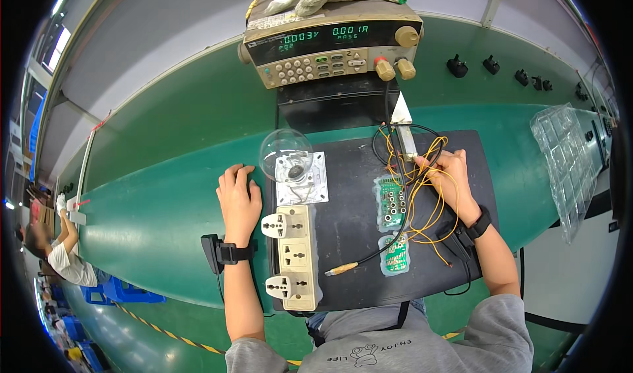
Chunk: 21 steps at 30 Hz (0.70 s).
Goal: The person picks up a power adapter and a plug head, slides the plug head onto the adapter, and inserts the assembled unit into a power strip to test it with a USB cable. They then repeat this process for several other adapters and plug heads.
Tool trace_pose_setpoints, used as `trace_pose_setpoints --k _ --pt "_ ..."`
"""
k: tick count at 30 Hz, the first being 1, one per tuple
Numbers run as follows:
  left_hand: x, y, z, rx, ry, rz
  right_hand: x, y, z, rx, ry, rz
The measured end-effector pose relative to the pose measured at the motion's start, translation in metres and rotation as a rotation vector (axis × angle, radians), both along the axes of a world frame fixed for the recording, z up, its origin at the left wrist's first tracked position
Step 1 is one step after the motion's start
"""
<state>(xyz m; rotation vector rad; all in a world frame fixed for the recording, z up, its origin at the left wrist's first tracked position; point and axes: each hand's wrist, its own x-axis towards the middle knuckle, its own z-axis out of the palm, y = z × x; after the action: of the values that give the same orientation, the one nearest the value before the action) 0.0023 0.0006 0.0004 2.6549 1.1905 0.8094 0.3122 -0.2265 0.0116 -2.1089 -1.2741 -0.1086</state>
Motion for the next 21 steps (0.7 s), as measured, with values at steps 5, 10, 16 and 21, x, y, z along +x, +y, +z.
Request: trace_pose_setpoints --k 5,10,16,21 --pt "-0.0005 0.0005 -0.0003 -0.013 0.008 0.01 0.0012 -0.0012 -0.001 0.004 -0.017 0.018" --pt "-0.0005 0.0004 0.0004 -0.018 0.011 0.006 -0.0002 -0.0004 -0.0001 -0.015 -0.024 0.025" --pt "-0.0007 0.0 0.0007 -0.026 0.03 0.008 -0.0033 0.001 0.0035 0.025 -0.03 0.02" --pt "-0.0008 0.0006 0.0004 -0.019 0.027 0.002 -0.0039 0.0006 0.0044 0.014 -0.05 0.009"
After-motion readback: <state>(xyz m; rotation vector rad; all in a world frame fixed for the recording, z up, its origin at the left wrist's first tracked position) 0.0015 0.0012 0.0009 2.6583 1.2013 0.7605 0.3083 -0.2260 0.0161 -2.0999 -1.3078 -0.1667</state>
